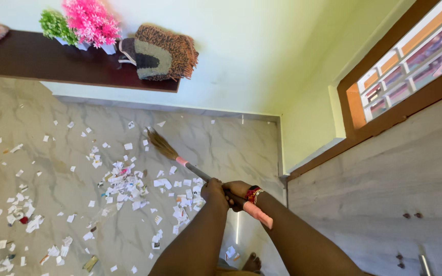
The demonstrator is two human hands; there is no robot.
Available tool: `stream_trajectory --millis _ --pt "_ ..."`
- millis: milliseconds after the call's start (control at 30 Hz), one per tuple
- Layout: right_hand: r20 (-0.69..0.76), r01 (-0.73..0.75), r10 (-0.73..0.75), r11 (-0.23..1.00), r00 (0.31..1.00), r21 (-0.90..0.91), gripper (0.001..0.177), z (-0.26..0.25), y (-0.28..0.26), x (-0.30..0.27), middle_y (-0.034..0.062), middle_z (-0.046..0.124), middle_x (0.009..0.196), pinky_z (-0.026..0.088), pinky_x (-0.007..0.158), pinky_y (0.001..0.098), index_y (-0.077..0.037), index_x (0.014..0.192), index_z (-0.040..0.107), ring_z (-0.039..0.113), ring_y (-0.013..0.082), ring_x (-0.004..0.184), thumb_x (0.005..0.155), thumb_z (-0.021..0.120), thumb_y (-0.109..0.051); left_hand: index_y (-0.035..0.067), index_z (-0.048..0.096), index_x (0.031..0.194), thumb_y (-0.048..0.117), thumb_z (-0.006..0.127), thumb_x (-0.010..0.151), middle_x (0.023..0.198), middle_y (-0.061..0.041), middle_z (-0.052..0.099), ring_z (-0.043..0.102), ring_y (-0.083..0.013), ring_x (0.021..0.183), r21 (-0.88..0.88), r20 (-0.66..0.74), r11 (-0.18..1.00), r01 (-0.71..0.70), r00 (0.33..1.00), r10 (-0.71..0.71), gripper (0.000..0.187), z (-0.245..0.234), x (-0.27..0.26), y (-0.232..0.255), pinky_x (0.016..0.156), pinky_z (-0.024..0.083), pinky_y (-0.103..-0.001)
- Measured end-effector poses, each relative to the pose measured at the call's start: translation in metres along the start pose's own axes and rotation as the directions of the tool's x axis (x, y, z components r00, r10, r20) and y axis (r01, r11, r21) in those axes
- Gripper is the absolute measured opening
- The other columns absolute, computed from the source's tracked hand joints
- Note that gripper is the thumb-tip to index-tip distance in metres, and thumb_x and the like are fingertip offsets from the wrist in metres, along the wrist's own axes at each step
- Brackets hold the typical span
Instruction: The person sweeps paper scraps across a tiled floor using a handheld grass broom, gathering the debris into piles.
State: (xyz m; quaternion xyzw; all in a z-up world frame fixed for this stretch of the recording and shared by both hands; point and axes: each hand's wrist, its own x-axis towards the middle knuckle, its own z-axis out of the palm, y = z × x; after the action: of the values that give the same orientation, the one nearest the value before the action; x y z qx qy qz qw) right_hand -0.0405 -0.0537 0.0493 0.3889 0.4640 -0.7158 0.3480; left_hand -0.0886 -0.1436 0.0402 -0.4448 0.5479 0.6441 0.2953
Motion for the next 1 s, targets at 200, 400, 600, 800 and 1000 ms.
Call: stream_trajectory --millis 200,400,600,800,1000 --pt "-0.041 -0.011 0.011 1.000 0.999 0.002 0.029 -0.014 -0.024 -0.025 -0.0054 0.052 0.061 0.032 0.039 0.0222 -0.016 0.082 0.052 0.044 0.0062 0.043 0.105 0.049 -0.035 -0.001 0.060 0.096 0.014 0.058 0.088 0.074 -0.012 0.058 0.043 -0.0205 0.043 -0.101 0.057 0.995 0.003 0.998 0.003 0.018 0.028 0.002 0.000 0.037 0.032 -0.037" --pt "-0.049 0.045 -0.041 0.995 0.998 0.093 0.029 -0.017 -0.036 -0.027 -0.0053 0.051 0.060 0.031 0.037 0.0219 -0.018 0.081 0.052 0.043 0.0064 0.042 0.104 0.047 -0.035 -0.003 0.065 0.101 0.011 0.058 0.086 0.082 -0.014 0.066 0.055 -0.0221 0.047 0.085 0.078 0.995 -0.044 0.996 0.037 0.022 0.052 0.009 0.016 0.038 0.037 -0.038" --pt "-0.201 0.138 -0.069 0.925 0.977 0.353 0.030 -0.036 -0.038 -0.027 -0.0028 0.050 0.058 0.030 0.037 0.0236 -0.016 0.077 0.051 0.042 0.0087 0.042 0.101 0.047 -0.034 -0.002 0.063 0.102 0.013 0.056 0.086 0.078 -0.017 0.065 0.052 -0.0243 0.046 0.337 0.256 0.929 -0.153 0.964 0.066 0.023 0.091 0.011 0.015 0.039 0.037 -0.038" --pt "-0.338 0.240 -0.058 0.814 0.939 0.529 0.029 -0.079 -0.006 -0.040 -0.0004 0.052 0.059 0.035 0.039 0.0242 -0.011 0.078 0.051 0.044 0.0093 0.043 0.102 0.045 -0.026 -0.007 0.063 0.096 0.011 0.058 0.084 0.070 -0.017 0.060 0.046 -0.0238 0.042 0.571 0.378 0.805 -0.159 0.922 -0.085 0.022 0.131 0.002 -0.026 0.037 0.034 -0.039" --pt "-0.445 0.441 -0.167 0.635 0.880 0.634 0.024 -0.137 0.029 -0.012 0.0017 0.055 0.062 0.039 0.040 0.0260 -0.010 0.085 0.056 0.046 0.0114 0.046 0.102 0.046 -0.024 -0.005 0.064 0.094 0.014 0.064 0.083 0.067 -0.016 0.059 0.046 -0.0233 0.041 0.702 0.434 0.683 -0.201 0.881 -0.187 0.022 0.173 0.003 -0.073 0.036 0.034 -0.039"
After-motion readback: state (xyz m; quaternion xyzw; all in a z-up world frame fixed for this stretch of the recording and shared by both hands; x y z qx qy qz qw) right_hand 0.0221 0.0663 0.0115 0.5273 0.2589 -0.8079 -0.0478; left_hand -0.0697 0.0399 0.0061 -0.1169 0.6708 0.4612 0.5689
